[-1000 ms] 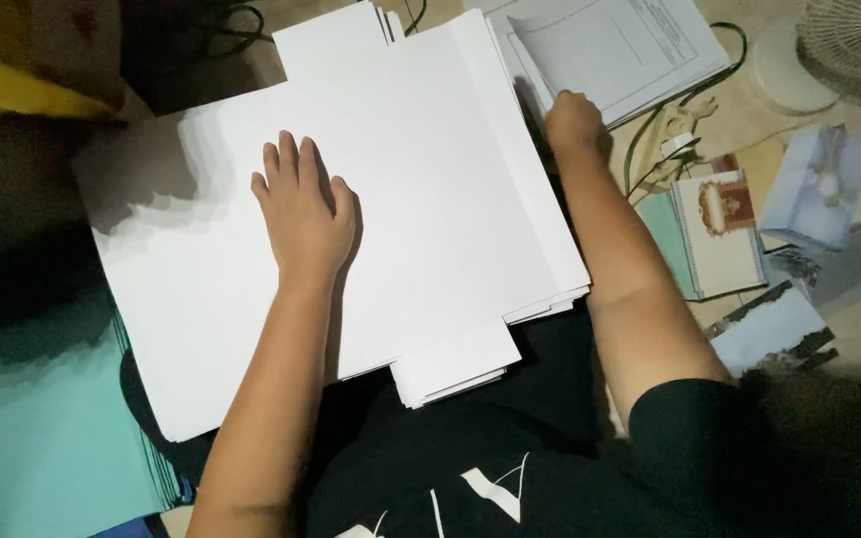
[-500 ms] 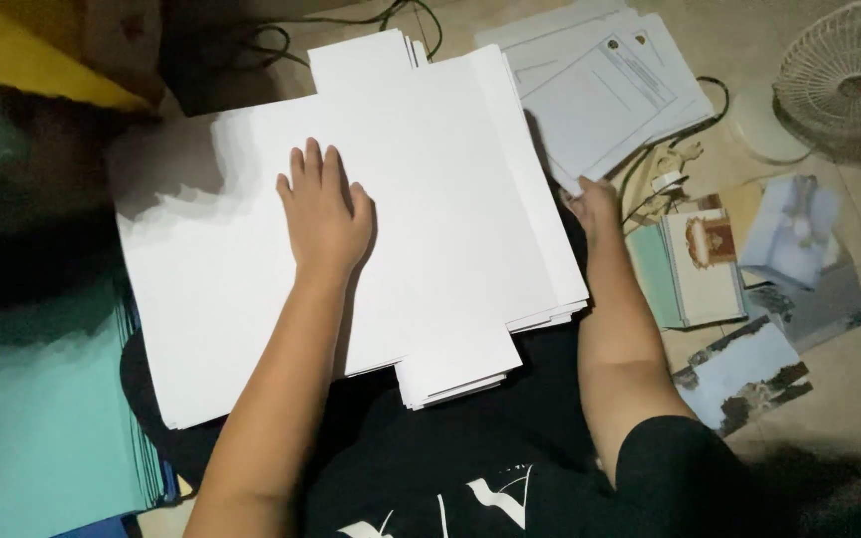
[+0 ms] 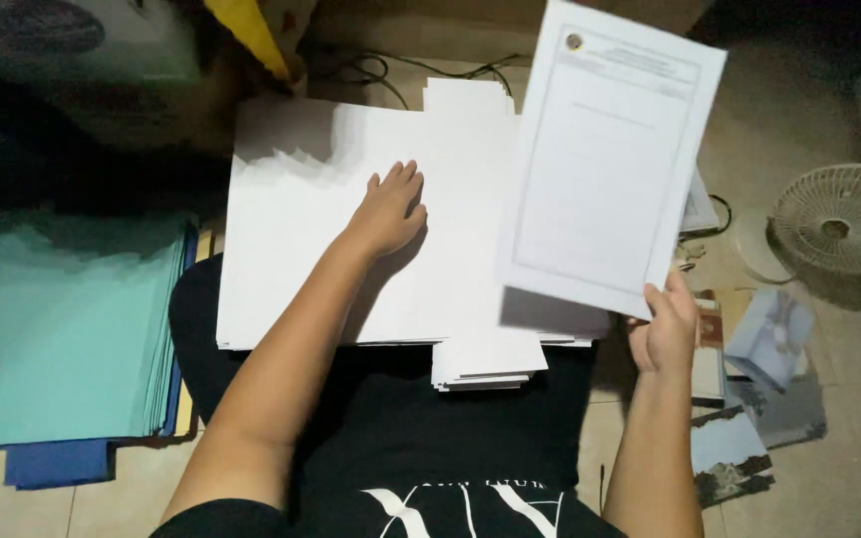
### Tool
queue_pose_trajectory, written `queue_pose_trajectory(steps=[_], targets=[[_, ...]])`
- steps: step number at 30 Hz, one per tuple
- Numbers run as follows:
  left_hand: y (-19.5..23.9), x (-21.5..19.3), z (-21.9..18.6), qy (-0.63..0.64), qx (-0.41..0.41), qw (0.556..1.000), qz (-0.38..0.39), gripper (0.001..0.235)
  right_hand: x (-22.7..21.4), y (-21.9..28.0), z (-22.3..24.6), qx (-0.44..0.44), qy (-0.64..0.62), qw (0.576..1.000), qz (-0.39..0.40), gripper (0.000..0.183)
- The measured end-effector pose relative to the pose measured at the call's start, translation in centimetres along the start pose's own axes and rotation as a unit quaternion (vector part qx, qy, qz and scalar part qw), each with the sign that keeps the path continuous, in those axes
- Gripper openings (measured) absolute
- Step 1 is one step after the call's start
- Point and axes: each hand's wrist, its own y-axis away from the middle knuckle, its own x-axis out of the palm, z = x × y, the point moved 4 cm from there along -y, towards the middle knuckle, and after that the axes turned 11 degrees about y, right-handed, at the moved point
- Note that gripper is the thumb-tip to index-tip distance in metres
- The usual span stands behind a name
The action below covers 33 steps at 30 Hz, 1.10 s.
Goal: Folding white cardstock folders and inserting printed documents into them
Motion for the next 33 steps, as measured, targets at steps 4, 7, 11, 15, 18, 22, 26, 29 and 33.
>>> queue_pose_trajectory(steps=[4,7,11,15,18,22,26,29,33], targets=[[3.8,-1.5,-0.3,-0.037,0.036,0.998,0.035,0.061,4.0,2.8,-0.7,-0.04,0.07,0.993,0.085,0.06],[5.3,-2.3,-1.0,-0.104,0.05,0.992,0.04,0.064,7.4,4.6,1.8,-0.02,0.235,0.966,0.103,0.063],[5.7,-2.7,-1.3,-0.118,0.062,0.99,0.042,0.073,8.6,5.5,2.8,-0.023,0.259,0.962,0.081,0.063],[5.8,-2.8,-1.6,-0.106,0.066,0.991,0.055,0.083,8.5,5.6,3.2,-0.012,0.252,0.965,0.075,0.061],[5.7,-2.6,-1.4,-0.103,0.069,0.991,0.053,0.082,8.2,5.8,3.1,-0.001,0.253,0.964,0.082,0.062],[5.4,-2.2,-1.0,-0.099,0.066,0.992,0.044,0.083,8.1,5.7,2.9,0.005,0.247,0.965,0.091,0.062],[5.3,-2.2,-0.8,-0.088,0.067,0.993,0.043,0.085,8.2,5.2,2.9,-0.001,0.245,0.964,0.101,0.061],[5.3,-2.2,-0.7,-0.085,0.066,0.993,0.039,0.084,8.3,5.3,2.7,0.008,0.238,0.966,0.106,0.062],[5.3,-2.2,-0.8,-0.077,0.058,0.995,0.04,0.084,8.1,5.4,2.5,0.0,0.277,0.957,0.091,0.06]])
